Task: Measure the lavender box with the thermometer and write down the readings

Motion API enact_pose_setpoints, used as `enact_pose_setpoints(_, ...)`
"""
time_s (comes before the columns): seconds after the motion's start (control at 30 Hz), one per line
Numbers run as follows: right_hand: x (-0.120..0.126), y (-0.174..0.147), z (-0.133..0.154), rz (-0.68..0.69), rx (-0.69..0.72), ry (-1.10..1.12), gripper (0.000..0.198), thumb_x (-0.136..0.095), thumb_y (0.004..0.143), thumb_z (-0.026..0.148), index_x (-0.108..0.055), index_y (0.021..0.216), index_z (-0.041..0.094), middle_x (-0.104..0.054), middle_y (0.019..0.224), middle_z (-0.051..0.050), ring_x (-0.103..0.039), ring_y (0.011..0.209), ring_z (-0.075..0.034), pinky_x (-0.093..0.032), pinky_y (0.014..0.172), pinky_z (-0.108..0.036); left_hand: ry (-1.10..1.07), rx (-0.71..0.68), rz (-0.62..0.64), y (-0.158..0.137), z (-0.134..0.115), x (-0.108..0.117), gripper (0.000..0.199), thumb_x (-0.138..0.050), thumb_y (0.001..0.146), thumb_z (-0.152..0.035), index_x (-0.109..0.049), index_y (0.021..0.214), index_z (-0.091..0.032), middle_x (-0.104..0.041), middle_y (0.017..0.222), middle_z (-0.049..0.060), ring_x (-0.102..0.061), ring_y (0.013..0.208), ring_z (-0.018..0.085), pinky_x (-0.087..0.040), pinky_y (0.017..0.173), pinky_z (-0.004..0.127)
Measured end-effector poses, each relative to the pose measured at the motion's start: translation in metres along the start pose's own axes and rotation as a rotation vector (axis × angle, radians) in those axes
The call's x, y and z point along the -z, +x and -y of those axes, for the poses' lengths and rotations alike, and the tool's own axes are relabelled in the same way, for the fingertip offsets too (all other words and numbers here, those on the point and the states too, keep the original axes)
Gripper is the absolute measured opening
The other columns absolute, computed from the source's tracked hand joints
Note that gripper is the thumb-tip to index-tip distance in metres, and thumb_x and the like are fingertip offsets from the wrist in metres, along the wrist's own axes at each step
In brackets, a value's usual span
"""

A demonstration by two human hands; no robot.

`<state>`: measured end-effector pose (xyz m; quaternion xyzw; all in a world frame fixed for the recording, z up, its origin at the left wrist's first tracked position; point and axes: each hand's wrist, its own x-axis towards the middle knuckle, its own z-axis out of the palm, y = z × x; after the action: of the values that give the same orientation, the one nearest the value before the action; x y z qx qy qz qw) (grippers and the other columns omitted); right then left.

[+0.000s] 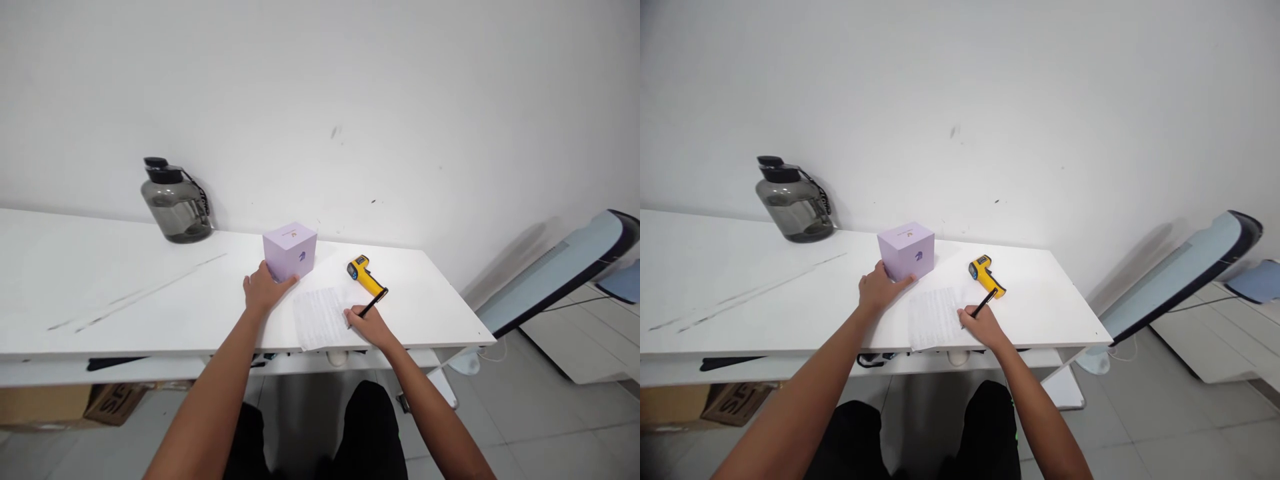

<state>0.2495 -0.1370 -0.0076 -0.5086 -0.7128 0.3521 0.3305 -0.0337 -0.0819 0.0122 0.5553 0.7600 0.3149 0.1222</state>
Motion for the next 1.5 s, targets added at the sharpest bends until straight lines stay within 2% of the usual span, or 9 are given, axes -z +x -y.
enact_pose_setpoints(0.27, 0.0024, -0.0014, 0.005, -0.003, -0.018, 0.022, 0.039, -0.053, 0.086, 0.041, -0.057, 0.054, 0.02, -0.054, 0.055, 0.001, -0.052, 0.063, -0.016, -0.039, 0.062, -0.027, 0.005, 0.007, 0.002, 0.0, -0.0004, 0.0013, 0.089, -0.062, 0.065, -0.073, -0.045, 0.13, -0.015, -0.064, 0.129, 0.02, -0.057, 0.127, 0.036, -0.026, 0.116, 0.049)
enact_pose_setpoints(0.53, -0.0003, 0.0004, 0.0013, -0.031, -0.031, -0.006, 0.039, -0.053, 0.086, 0.041, -0.055, 0.053, 0.02, -0.051, 0.053, 0.002, -0.048, 0.06, -0.014, -0.037, 0.059, -0.026, 0.001, 0.002, -0.001, -0.0008, -0.0012, 0.002, 0.084, -0.062, 0.065, -0.073, -0.046, 0.125, -0.017, -0.066, 0.127, 0.018, -0.058, 0.125, 0.036, -0.027, 0.115, 0.049)
enact_pose_setpoints(0.73, 0.0023, 0.0002, 0.0008, 0.036, -0.024, -0.006, 0.038, -0.054, 0.085, 0.041, -0.055, 0.054, 0.02, -0.049, 0.053, 0.002, -0.048, 0.06, -0.014, -0.036, 0.059, -0.026, 0.013, 0.007, 0.003, -0.0006, -0.0009, 0.0015, 0.087, -0.061, 0.064, -0.075, -0.045, 0.127, -0.016, -0.065, 0.128, 0.017, -0.057, 0.126, 0.036, -0.028, 0.114, 0.048)
enact_pose_setpoints(0.87, 0.0023, 0.0003, -0.0004, 0.027, -0.024, -0.003, 0.039, -0.054, 0.085, 0.04, -0.054, 0.052, 0.02, -0.047, 0.051, 0.003, -0.045, 0.058, -0.013, -0.035, 0.058, -0.026, 0.013, 0.014, -0.007, 0.0005, 0.0008, -0.0013, 0.09, -0.061, 0.064, -0.076, -0.044, 0.13, -0.016, -0.064, 0.13, 0.018, -0.055, 0.127, 0.038, -0.027, 0.114, 0.049)
enact_pose_setpoints(1.03, 0.001, 0.0006, -0.0007, 0.002, -0.017, 0.009, 0.039, -0.054, 0.086, 0.041, -0.057, 0.054, 0.019, -0.053, 0.054, 0.001, -0.05, 0.062, -0.014, -0.038, 0.061, -0.026, 0.012, 0.004, -0.018, 0.0007, 0.0013, -0.0023, 0.089, -0.061, 0.064, -0.076, -0.045, 0.129, -0.017, -0.065, 0.128, 0.017, -0.056, 0.126, 0.038, -0.027, 0.114, 0.051)
enact_pose_setpoints(1.37, 0.0001, 0.0007, 0.0001, -0.035, -0.036, 0.005, 0.041, -0.053, 0.083, 0.044, -0.042, 0.051, 0.022, -0.038, 0.051, 0.004, -0.038, 0.056, -0.012, -0.031, 0.055, -0.026, 0.014, 0.01, -0.01, 0.0015, 0.0019, -0.0025, 0.091, -0.061, 0.064, -0.076, -0.045, 0.13, -0.016, -0.064, 0.13, 0.018, -0.056, 0.127, 0.037, -0.028, 0.114, 0.05)
enact_pose_setpoints(1.5, 0.0002, 0.0009, 0.0002, -0.016, -0.036, -0.006, 0.04, -0.052, 0.083, 0.044, -0.045, 0.051, 0.021, -0.039, 0.051, 0.003, -0.04, 0.057, -0.013, -0.032, 0.056, -0.026, 0.002, 0.001, 0.003, 0.0003, 0.0005, -0.0007, 0.088, -0.061, 0.064, -0.074, -0.045, 0.128, -0.016, -0.064, 0.129, 0.019, -0.057, 0.126, 0.036, -0.027, 0.114, 0.049)
